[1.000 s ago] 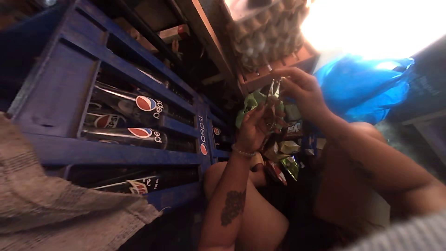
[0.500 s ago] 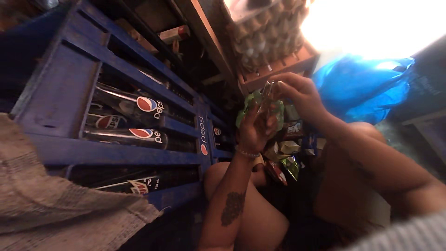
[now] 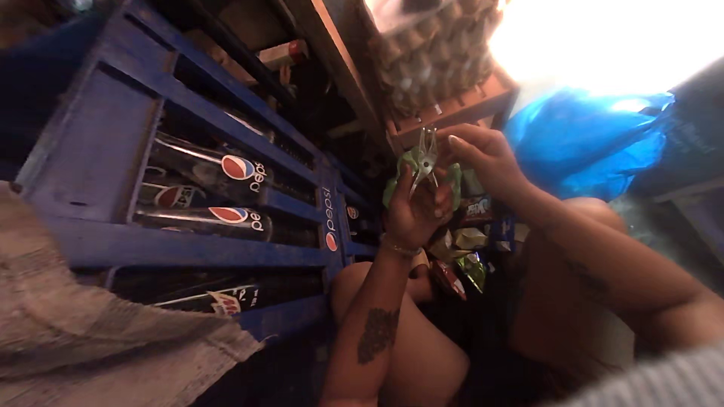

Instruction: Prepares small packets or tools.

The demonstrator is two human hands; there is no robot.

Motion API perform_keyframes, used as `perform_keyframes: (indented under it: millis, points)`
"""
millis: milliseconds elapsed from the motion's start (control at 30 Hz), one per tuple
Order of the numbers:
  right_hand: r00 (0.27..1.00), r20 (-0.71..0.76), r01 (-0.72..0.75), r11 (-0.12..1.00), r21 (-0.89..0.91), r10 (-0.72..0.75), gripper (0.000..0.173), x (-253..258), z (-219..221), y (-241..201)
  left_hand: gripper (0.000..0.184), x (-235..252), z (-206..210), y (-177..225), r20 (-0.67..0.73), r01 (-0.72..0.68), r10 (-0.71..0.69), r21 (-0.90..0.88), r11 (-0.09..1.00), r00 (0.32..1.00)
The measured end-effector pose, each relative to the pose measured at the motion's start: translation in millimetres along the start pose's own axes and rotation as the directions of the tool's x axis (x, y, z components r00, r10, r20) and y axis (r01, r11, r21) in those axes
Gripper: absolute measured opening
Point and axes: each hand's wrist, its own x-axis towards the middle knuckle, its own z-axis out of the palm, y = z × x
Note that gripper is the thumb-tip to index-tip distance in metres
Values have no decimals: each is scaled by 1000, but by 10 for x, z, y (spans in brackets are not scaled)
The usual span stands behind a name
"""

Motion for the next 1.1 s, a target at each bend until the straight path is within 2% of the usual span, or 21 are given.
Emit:
perform_keyframes:
  millis: [233,533,667,1100]
  points:
    - [1000,30,-11,999,31,10,31,5,25,20,53,21,21,23,-99,-109,112,30,994,989]
    - [1000,2,3,1000,10,-3,29,-3,5,24,64,19,-74,-10,13,-39,39,-9,999,999]
    - [1000,11,23,1000,7,-23,27,0,0,28,62,7,-88,-3,46,-16,18,-34,999,999]
    - [999,21,28,1000,0,-28,24,-11,9,32,61,-38,5,26,-37,30,-32,-50,998,999]
